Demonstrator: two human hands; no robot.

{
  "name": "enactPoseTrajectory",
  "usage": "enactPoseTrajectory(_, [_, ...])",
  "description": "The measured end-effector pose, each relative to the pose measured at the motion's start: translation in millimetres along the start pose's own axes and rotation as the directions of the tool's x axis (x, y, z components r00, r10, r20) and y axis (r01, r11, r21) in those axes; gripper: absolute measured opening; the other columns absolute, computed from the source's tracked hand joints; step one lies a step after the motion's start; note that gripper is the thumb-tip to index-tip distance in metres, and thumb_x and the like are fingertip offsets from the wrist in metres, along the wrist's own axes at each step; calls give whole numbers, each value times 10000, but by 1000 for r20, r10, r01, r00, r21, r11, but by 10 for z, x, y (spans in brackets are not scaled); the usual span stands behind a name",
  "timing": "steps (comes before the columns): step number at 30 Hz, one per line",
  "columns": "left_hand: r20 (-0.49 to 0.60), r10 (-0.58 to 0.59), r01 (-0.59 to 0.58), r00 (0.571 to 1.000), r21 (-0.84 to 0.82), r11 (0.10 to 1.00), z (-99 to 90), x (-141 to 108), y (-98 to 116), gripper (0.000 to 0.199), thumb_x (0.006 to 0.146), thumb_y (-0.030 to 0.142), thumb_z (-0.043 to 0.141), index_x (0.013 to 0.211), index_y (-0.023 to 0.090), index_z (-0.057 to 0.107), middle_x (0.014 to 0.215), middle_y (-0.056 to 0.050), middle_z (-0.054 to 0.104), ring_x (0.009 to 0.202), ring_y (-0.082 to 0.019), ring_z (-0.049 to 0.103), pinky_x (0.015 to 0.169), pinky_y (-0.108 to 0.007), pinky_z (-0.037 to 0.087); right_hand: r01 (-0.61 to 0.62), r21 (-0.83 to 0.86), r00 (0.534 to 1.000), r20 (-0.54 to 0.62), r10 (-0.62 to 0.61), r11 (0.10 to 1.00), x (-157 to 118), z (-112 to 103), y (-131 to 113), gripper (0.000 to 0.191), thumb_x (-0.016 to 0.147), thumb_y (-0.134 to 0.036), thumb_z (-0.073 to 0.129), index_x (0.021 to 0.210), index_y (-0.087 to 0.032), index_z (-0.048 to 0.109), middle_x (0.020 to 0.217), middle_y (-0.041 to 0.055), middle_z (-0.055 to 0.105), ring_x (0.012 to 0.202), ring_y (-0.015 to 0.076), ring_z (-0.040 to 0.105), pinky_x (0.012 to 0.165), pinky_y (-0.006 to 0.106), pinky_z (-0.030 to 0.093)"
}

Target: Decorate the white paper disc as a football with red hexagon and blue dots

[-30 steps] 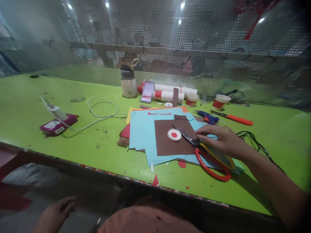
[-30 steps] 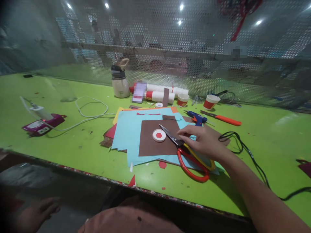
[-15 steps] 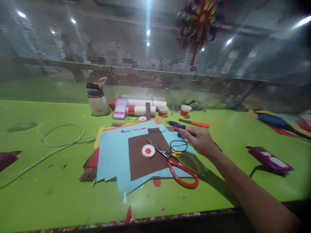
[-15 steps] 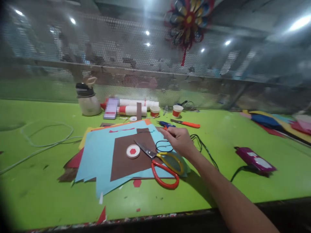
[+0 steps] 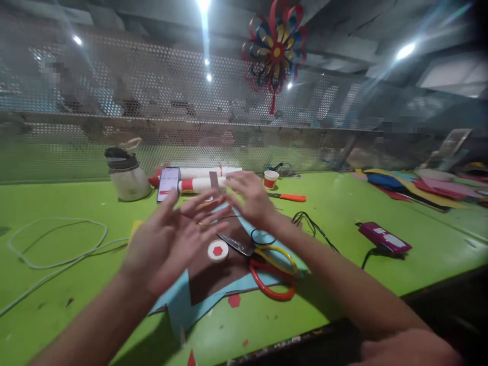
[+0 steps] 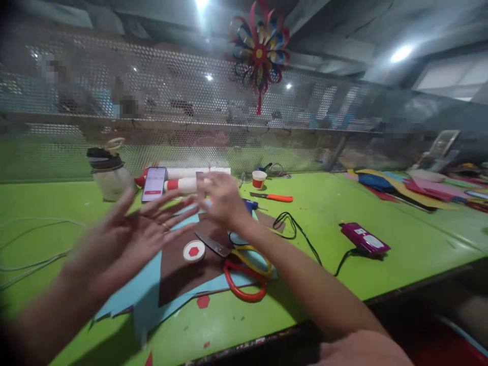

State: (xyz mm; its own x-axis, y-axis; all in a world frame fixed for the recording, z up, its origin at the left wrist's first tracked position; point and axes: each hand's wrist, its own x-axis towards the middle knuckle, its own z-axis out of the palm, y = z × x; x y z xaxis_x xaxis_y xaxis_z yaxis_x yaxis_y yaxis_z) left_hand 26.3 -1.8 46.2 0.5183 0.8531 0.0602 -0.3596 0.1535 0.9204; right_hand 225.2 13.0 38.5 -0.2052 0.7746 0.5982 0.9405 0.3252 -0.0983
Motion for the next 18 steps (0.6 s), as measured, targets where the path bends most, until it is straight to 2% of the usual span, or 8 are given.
enactPoseTrajectory(2, [-160,53,-40,986,83,996,-195,24,78,390,887,497,538,1127,215,661,1194,-79,681,1114,-271,624,915,-403,530,-221,-74,974,37,224,972,-6,-13,605,259,959,-253,500,1128,-140,660,1272,146,611,1241,256,507,1057,463,385])
enactPoseTrajectory(3, [-252,74,-17,965,222,975,-339,34,84,355,826,448,630,1088,212,674,1156,-78,700,1059,-266,646,876,-379,538,-313,-110,944,73,321,944,-35,-34,870,244,955,-269,522,1120,-141,648,1233,132,622,1183,250,548,1012,469,428])
enactPoseTrajectory(4, [-285,76,45,956,396,917,-489,49,62,375,772,416,686,1080,202,679,1142,-84,706,1019,-274,657,853,-379,536,-393,-144,904,119,410,908,-75,-49,1087,261,943,-315,559,1142,-158,623,1208,95,623,1100,229,597,945,463,480])
enactPoseTrajectory(6, [-264,107,124,958,725,678,-735,102,-60,379,748,439,681,1025,181,696,993,-95,742,909,-277,676,787,-381,532,-511,-205,805,227,549,835,-164,-28,1360,292,940,-343,567,1170,-168,605,1189,86,621,1007,207,629,860,414,532])
enactPoseTrajectory(7, [-178,119,91,977,849,520,-808,137,-147,353,785,450,607,990,177,696,897,-86,745,831,-266,681,734,-376,532,-551,-231,751,282,597,802,-203,19,1422,297,939,-349,568,1174,-171,602,1184,84,621,986,201,634,841,402,540])
enactPoseTrajectory(8, [-118,91,63,989,884,464,-841,171,-241,337,785,436,588,965,175,702,835,-77,740,781,-259,678,708,-371,526,-581,-252,699,332,633,774,-234,88,1448,299,939,-348,568,1178,-171,600,1182,85,621,979,199,635,832,396,544])
enactPoseTrajectory(12, [93,-29,-77,995,935,347,-702,254,-553,329,793,407,584,1034,214,697,862,-50,729,765,-228,659,698,-332,510,-663,-297,543,441,715,687,-254,442,1395,330,928,-343,587,1199,-154,586,1189,91,615,1005,214,631,845,418,539])
enactPoseTrajectory(18, [250,-32,-239,968,951,198,-550,258,-729,570,739,419,696,1249,194,573,1292,-143,560,1178,-359,491,964,-497,417,-797,-218,434,442,785,563,-168,665,1362,345,923,-333,595,1222,-162,575,1226,96,598,1043,226,619,865,430,530])
